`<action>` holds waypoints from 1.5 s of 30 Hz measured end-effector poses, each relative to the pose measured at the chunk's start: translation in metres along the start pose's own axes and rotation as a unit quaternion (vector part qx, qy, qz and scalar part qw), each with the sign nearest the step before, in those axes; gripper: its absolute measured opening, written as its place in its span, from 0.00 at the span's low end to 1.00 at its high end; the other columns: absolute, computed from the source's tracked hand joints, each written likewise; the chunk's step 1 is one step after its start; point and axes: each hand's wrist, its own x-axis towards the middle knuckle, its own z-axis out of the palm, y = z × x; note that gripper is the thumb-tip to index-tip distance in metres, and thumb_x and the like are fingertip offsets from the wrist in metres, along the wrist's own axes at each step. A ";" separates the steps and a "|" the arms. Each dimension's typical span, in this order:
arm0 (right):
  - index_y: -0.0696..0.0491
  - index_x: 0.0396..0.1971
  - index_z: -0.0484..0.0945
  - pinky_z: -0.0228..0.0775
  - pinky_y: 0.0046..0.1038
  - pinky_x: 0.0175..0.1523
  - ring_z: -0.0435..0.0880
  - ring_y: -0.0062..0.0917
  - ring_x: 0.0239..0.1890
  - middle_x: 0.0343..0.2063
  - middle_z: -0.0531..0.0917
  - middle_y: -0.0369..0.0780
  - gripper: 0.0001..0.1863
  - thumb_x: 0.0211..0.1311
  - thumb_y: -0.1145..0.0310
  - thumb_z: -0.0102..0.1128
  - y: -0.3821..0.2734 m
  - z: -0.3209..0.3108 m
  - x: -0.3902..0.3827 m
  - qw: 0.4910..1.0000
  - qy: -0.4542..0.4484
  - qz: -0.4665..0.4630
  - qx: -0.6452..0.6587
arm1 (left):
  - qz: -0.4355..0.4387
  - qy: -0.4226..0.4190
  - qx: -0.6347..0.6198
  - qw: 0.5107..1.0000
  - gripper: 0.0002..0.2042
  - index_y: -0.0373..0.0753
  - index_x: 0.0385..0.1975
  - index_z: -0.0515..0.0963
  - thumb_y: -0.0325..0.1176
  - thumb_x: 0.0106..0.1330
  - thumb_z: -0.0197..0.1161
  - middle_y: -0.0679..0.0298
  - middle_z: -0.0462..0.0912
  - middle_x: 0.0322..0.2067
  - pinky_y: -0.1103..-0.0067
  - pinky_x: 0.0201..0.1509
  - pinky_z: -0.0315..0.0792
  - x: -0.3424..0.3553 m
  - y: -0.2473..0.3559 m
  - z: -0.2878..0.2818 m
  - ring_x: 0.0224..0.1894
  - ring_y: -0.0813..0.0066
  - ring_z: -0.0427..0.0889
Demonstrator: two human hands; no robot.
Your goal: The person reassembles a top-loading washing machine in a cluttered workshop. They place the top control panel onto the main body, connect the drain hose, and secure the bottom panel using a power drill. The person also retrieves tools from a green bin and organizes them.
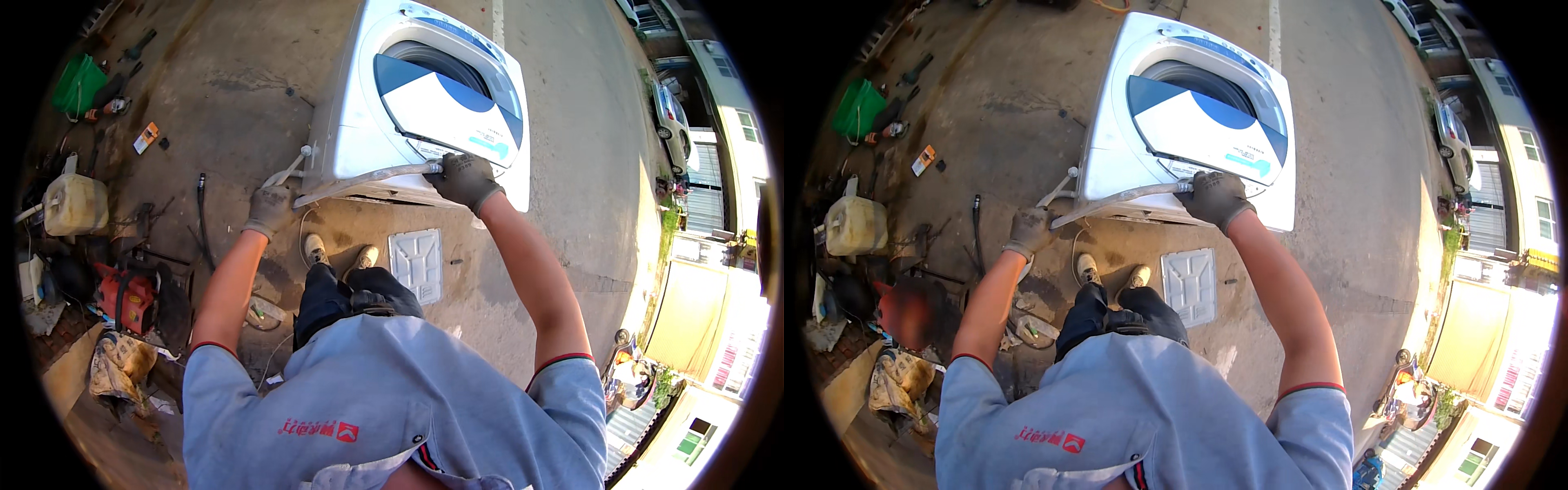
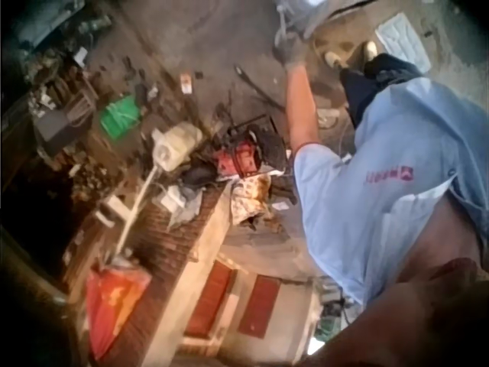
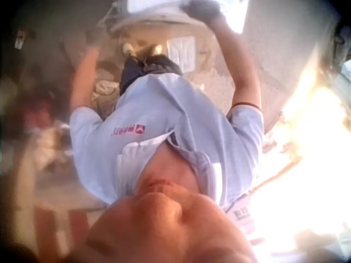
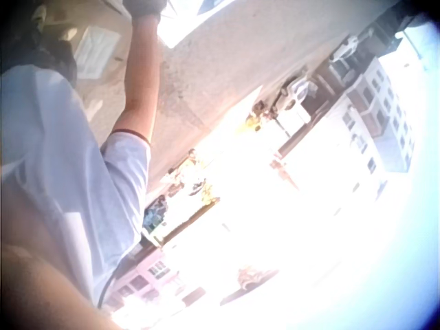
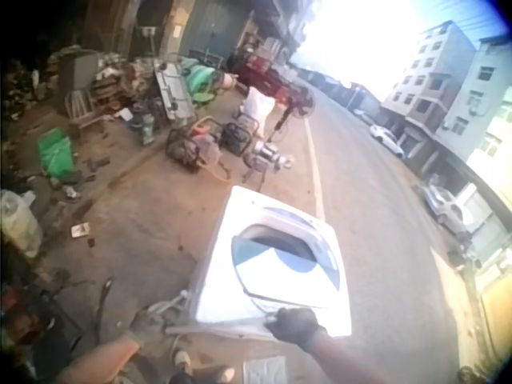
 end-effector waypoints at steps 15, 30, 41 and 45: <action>0.55 0.52 0.72 0.72 0.38 0.49 0.82 0.39 0.46 0.48 0.79 0.47 0.24 0.58 0.58 0.62 0.023 0.002 -0.019 0.982 0.128 -0.136 -0.039 | -0.026 -0.044 -0.040 0.998 0.17 0.46 0.35 0.81 0.47 0.47 0.69 0.58 0.82 0.31 0.61 0.37 0.73 0.005 -0.002 0.006 0.35 0.56 0.81; 0.53 0.28 0.85 0.76 0.37 0.43 0.85 0.38 0.35 0.28 0.85 0.44 0.23 0.56 0.47 0.53 0.014 0.028 -0.003 0.986 0.132 -0.022 0.098 | -0.078 0.033 -0.148 0.985 0.26 0.39 0.28 0.76 0.57 0.45 0.72 0.57 0.78 0.22 0.61 0.29 0.71 -0.024 0.004 -0.012 0.24 0.52 0.78; 0.54 0.41 0.82 0.74 0.37 0.49 0.84 0.38 0.43 0.37 0.85 0.46 0.29 0.61 0.42 0.50 0.007 0.011 0.004 0.999 0.045 0.010 0.014 | -0.385 0.197 -0.299 0.851 0.22 0.37 0.25 0.78 0.54 0.61 0.61 0.54 0.81 0.24 0.62 0.35 0.69 -0.095 -0.013 -0.030 0.29 0.47 0.78; 0.55 0.52 0.76 0.73 0.37 0.50 0.82 0.39 0.46 0.39 0.84 0.48 0.27 0.60 0.51 0.57 0.026 0.025 -0.003 0.968 0.185 -0.171 0.014 | -0.468 0.256 -0.217 0.817 0.28 0.38 0.20 0.81 0.61 0.63 0.54 0.54 0.81 0.22 0.62 0.39 0.70 -0.217 0.012 0.015 0.29 0.50 0.79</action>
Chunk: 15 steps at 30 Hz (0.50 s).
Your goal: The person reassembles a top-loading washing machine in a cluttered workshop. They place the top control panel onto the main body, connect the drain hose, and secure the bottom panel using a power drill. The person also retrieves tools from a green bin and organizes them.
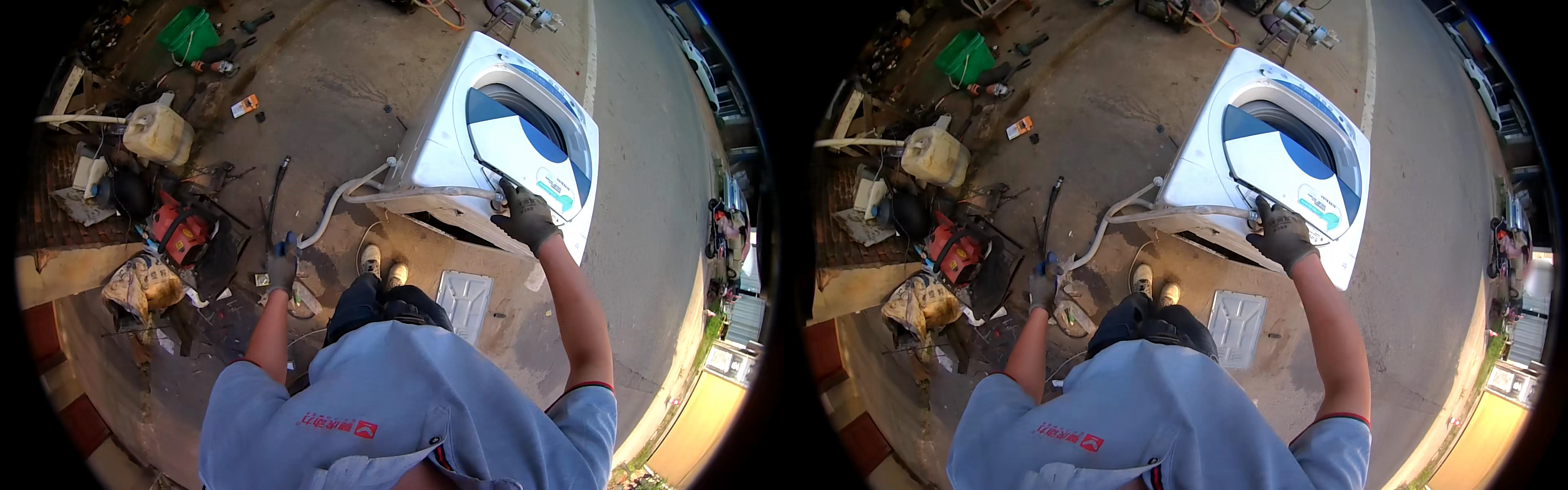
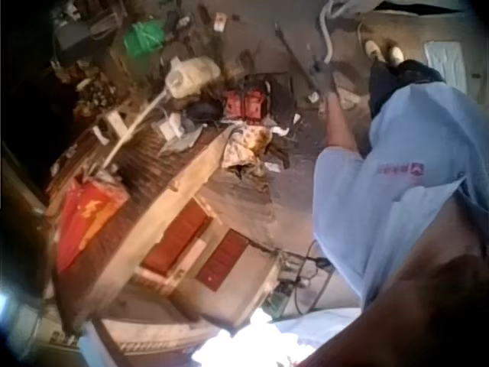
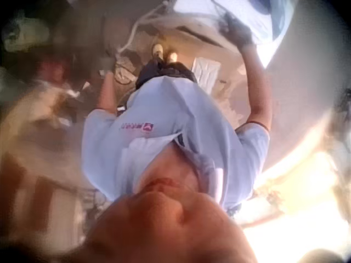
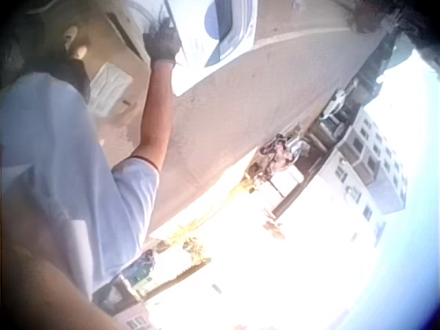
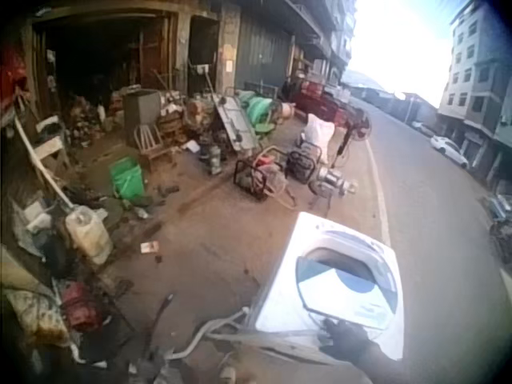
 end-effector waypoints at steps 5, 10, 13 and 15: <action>0.51 0.32 0.84 0.76 0.35 0.46 0.85 0.37 0.39 0.32 0.86 0.45 0.27 0.63 0.41 0.47 -0.008 0.004 0.010 0.985 -0.101 0.125 -0.061 | -0.305 -0.101 0.110 0.941 0.33 0.38 0.19 0.84 0.65 0.64 0.48 0.55 0.82 0.21 0.65 0.42 0.72 -0.141 -0.084 -0.044 0.28 0.55 0.81; 0.53 0.31 0.82 0.75 0.36 0.43 0.85 0.37 0.34 0.28 0.85 0.44 0.22 0.56 0.47 0.62 0.003 0.010 -0.003 0.998 0.056 -0.007 -0.031 | -0.450 -0.081 0.050 0.888 0.32 0.36 0.20 0.83 0.62 0.66 0.49 0.57 0.83 0.20 0.69 0.37 0.71 -0.252 -0.097 -0.058 0.27 0.62 0.81; 0.54 0.31 0.82 0.76 0.36 0.39 0.86 0.35 0.33 0.28 0.85 0.45 0.25 0.57 0.44 0.59 0.000 0.003 0.010 0.992 -0.061 0.107 -0.035 | -0.413 -0.066 0.028 0.908 0.34 0.38 0.18 0.84 0.63 0.67 0.45 0.55 0.83 0.21 0.67 0.42 0.72 -0.280 -0.098 -0.052 0.29 0.58 0.81; 0.54 0.34 0.82 0.76 0.36 0.40 0.86 0.37 0.34 0.30 0.86 0.45 0.26 0.59 0.43 0.58 -0.010 -0.003 0.013 0.989 -0.081 0.120 -0.041 | -0.368 -0.044 0.043 0.928 0.34 0.38 0.18 0.84 0.63 0.67 0.44 0.56 0.83 0.21 0.68 0.42 0.72 -0.287 -0.116 -0.040 0.30 0.59 0.81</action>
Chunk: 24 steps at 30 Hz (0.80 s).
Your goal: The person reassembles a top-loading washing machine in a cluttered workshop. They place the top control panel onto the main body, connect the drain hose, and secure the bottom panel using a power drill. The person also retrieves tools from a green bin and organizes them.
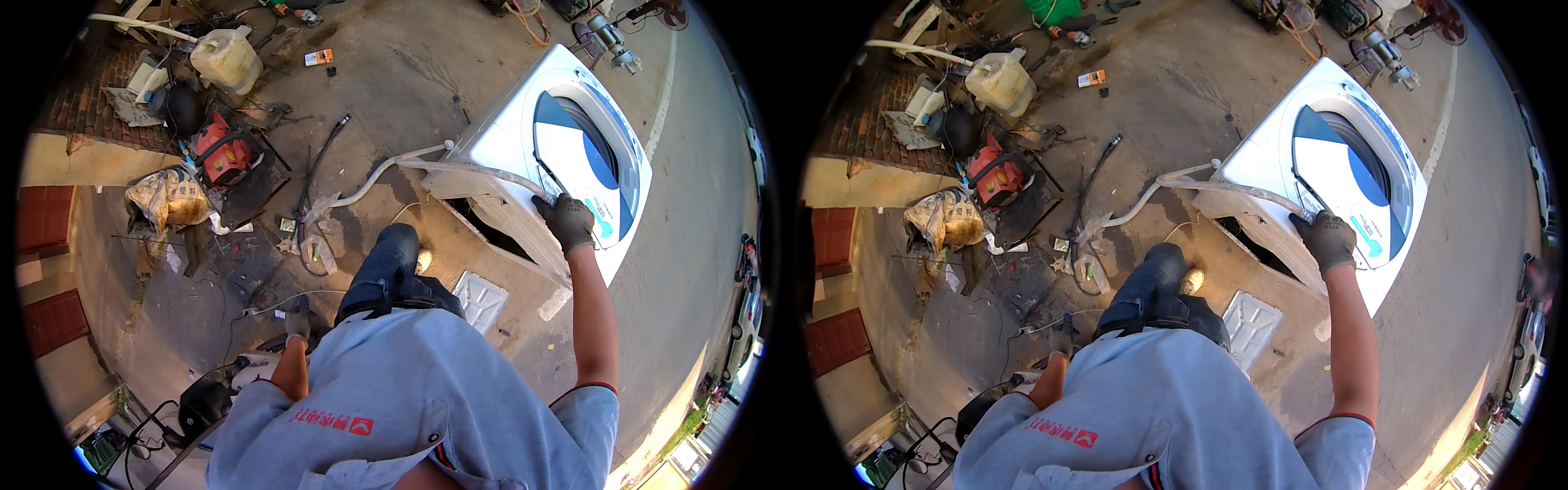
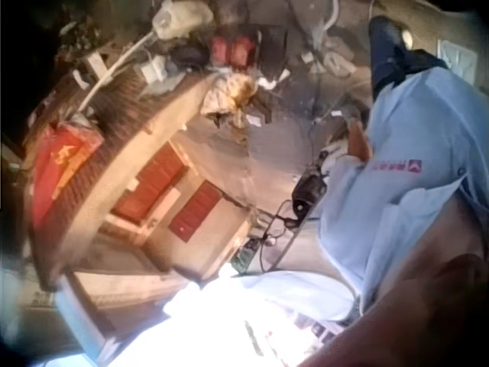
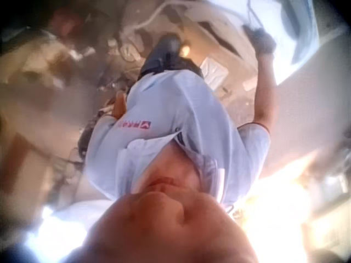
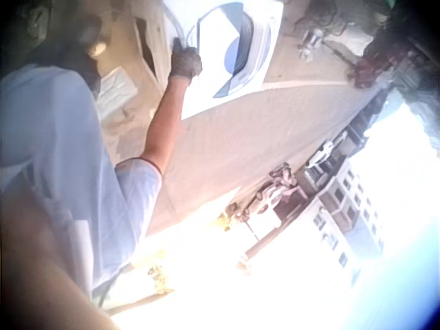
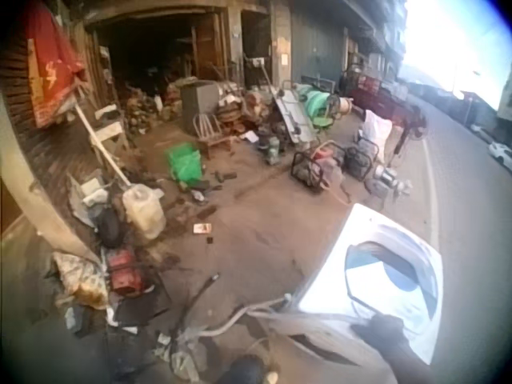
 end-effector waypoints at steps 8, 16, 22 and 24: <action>0.54 0.28 0.79 0.74 0.37 0.39 0.84 0.40 0.31 0.26 0.84 0.45 0.21 0.56 0.47 0.63 0.015 0.016 0.002 0.994 0.066 -0.049 0.075 | -0.016 -0.030 -0.115 0.993 0.32 0.35 0.17 0.80 0.61 0.67 0.49 0.59 0.80 0.17 0.70 0.38 0.70 0.032 0.093 -0.004 0.25 0.63 0.78; 0.53 0.40 0.75 0.73 0.39 0.39 0.83 0.39 0.33 0.30 0.82 0.45 0.18 0.50 0.64 0.69 0.011 0.021 -0.010 0.979 0.126 -0.135 0.087 | 0.024 -0.040 -0.053 0.998 0.32 0.36 0.16 0.81 0.60 0.67 0.49 0.60 0.79 0.16 0.69 0.33 0.70 0.109 0.161 -0.043 0.22 0.66 0.78; 0.50 0.33 0.77 0.76 0.38 0.35 0.85 0.40 0.28 0.26 0.85 0.43 0.14 0.56 0.55 0.64 -0.007 0.033 -0.011 0.985 0.096 0.128 0.063 | 0.218 -0.033 0.089 0.971 0.28 0.35 0.23 0.82 0.56 0.69 0.50 0.58 0.80 0.19 0.68 0.33 0.71 0.272 0.197 -0.068 0.26 0.65 0.80; 0.51 0.38 0.76 0.75 0.41 0.37 0.85 0.41 0.31 0.28 0.85 0.46 0.16 0.57 0.56 0.62 -0.021 0.029 -0.009 0.977 0.038 0.202 0.048 | 0.376 0.015 0.173 0.910 0.25 0.35 0.29 0.82 0.54 0.69 0.51 0.57 0.81 0.22 0.67 0.34 0.71 0.341 0.180 -0.077 0.28 0.66 0.81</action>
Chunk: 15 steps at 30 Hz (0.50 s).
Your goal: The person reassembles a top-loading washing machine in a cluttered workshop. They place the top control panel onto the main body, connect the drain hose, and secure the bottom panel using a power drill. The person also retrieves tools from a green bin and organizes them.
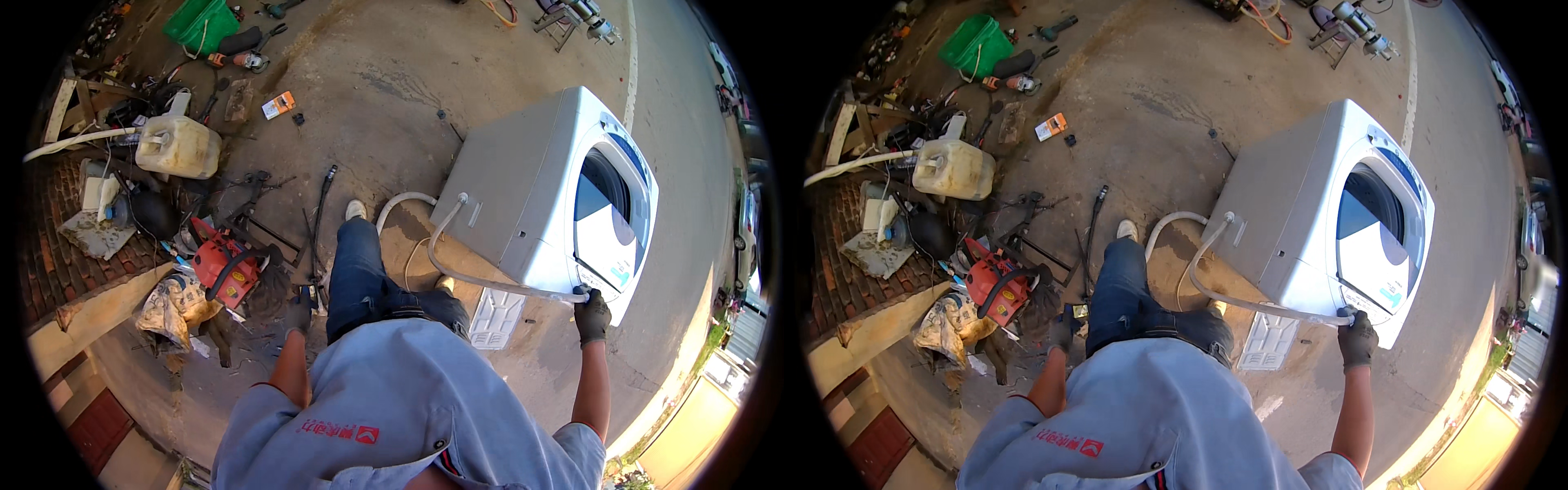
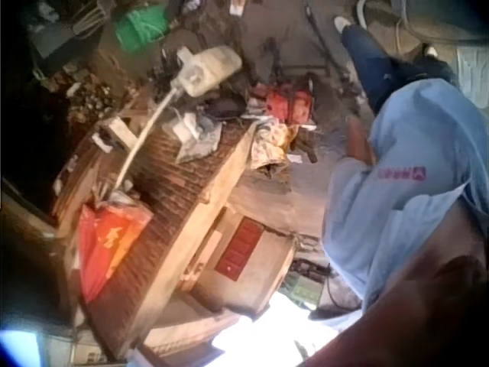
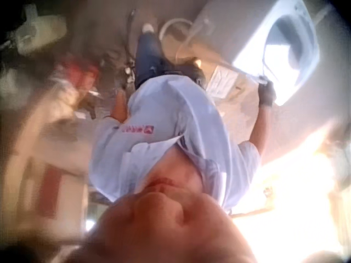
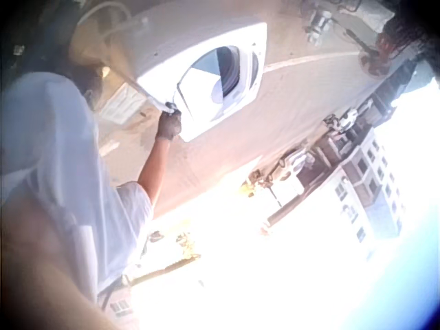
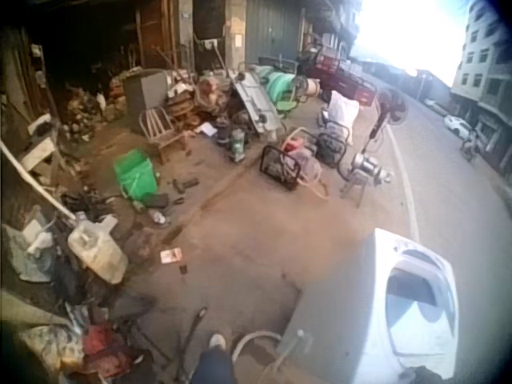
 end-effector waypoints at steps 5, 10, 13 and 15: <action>0.48 0.61 0.67 0.76 0.37 0.41 0.82 0.39 0.40 0.46 0.78 0.50 0.32 0.54 0.79 0.60 0.013 -0.013 -0.019 0.991 -0.055 -0.044 0.116 | -0.099 -0.064 -0.233 0.965 0.20 0.38 0.39 0.80 0.51 0.67 0.55 0.56 0.81 0.29 0.67 0.35 0.72 0.153 0.034 -0.107 0.31 0.66 0.80; 0.54 0.41 0.77 0.74 0.44 0.44 0.83 0.49 0.40 0.36 0.83 0.53 0.16 0.63 0.57 0.54 -0.026 -0.012 -0.004 0.988 -0.064 0.132 0.052 | -0.151 -0.016 -0.221 0.963 0.28 0.34 0.30 0.81 0.58 0.66 0.52 0.60 0.79 0.22 0.72 0.36 0.70 0.245 0.110 -0.221 0.24 0.68 0.76; 0.55 0.37 0.78 0.73 0.46 0.43 0.83 0.50 0.38 0.33 0.84 0.54 0.23 0.64 0.47 0.50 -0.030 -0.003 -0.003 0.975 -0.048 0.214 0.034 | -0.169 -0.075 -0.170 0.968 0.27 0.34 0.29 0.81 0.58 0.66 0.53 0.60 0.80 0.22 0.72 0.36 0.69 0.268 0.126 -0.248 0.24 0.68 0.76; 0.53 0.39 0.77 0.74 0.44 0.43 0.83 0.50 0.38 0.32 0.84 0.53 0.20 0.63 0.50 0.53 -0.035 -0.006 -0.008 0.979 -0.013 0.190 0.075 | -0.132 -0.067 -0.117 0.982 0.26 0.34 0.29 0.80 0.56 0.67 0.54 0.60 0.81 0.24 0.72 0.36 0.69 0.262 0.135 -0.252 0.25 0.68 0.76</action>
